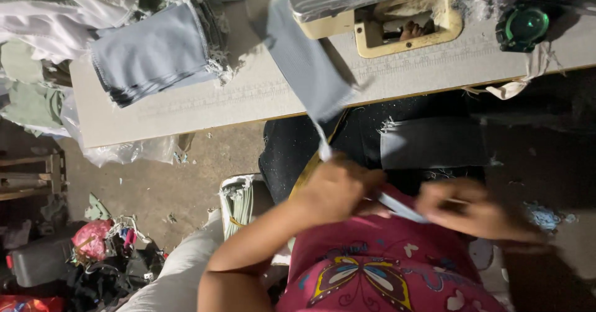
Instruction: Sorting and stacking small fabric pieces on a sewing table
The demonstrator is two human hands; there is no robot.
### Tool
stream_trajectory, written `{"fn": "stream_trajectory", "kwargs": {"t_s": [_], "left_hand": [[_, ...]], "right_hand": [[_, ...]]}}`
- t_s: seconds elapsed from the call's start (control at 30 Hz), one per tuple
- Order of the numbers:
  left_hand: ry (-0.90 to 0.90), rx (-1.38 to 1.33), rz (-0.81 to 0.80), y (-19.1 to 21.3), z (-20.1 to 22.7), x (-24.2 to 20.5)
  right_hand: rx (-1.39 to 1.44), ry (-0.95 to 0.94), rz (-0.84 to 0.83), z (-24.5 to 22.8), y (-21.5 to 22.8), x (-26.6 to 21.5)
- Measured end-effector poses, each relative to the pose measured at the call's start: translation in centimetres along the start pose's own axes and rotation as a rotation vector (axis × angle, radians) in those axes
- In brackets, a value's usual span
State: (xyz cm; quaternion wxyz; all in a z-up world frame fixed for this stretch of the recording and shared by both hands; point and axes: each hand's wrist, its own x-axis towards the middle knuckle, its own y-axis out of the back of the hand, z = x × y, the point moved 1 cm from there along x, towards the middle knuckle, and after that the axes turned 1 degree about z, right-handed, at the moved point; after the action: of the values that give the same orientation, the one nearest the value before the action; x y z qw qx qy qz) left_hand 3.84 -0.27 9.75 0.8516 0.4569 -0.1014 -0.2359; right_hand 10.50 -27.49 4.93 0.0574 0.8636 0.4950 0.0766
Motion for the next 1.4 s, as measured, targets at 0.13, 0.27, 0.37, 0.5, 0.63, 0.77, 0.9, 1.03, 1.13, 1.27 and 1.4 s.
{"fn": "stream_trajectory", "kwargs": {"t_s": [0.13,0.27,0.37,0.5,0.63,0.77,0.9,1.03,1.13,1.27,1.4], "left_hand": [[-0.031,0.105,0.069,4.0,-3.4,-2.8],[0.138,0.540,0.282,4.7,-5.2,-3.7],[0.172,0.543,0.297,1.3,-5.7,-3.4],[0.156,0.435,0.086,-8.6,-7.1,-3.3],[0.098,0.386,0.156,-8.1,-5.5,-3.4],[0.120,0.290,0.047,-6.5,-4.1,-3.0],[0.056,0.335,0.346,-7.2,-2.6,-3.0],[0.049,0.362,0.335,-6.5,-3.0,-3.8],[0.100,0.220,0.092,-5.6,-2.3,-3.3],[-0.021,0.133,0.105,-4.0,0.6,-0.9],[-0.062,0.091,0.003,0.6,1.0,0.0]], "right_hand": [[0.056,-0.098,0.078,3.8,8.7,-7.1],[-0.135,-0.464,0.615,4.1,9.0,-6.4],[-0.306,-0.513,0.829,9.4,8.2,-7.9],[-0.514,-0.638,0.637,16.0,7.1,-11.3],[-1.084,-0.876,0.438,10.1,3.8,-8.1],[-1.012,-0.613,0.343,8.6,-1.2,-3.4],[-0.896,-0.116,0.254,8.7,-4.1,2.1],[-0.886,-0.243,0.257,6.5,-2.6,1.4],[-0.750,-0.336,0.334,5.3,-1.5,0.0],[-0.137,-0.390,0.179,1.2,-2.2,0.2],[-0.194,-0.108,-0.155,-0.5,2.6,-3.0]]}}
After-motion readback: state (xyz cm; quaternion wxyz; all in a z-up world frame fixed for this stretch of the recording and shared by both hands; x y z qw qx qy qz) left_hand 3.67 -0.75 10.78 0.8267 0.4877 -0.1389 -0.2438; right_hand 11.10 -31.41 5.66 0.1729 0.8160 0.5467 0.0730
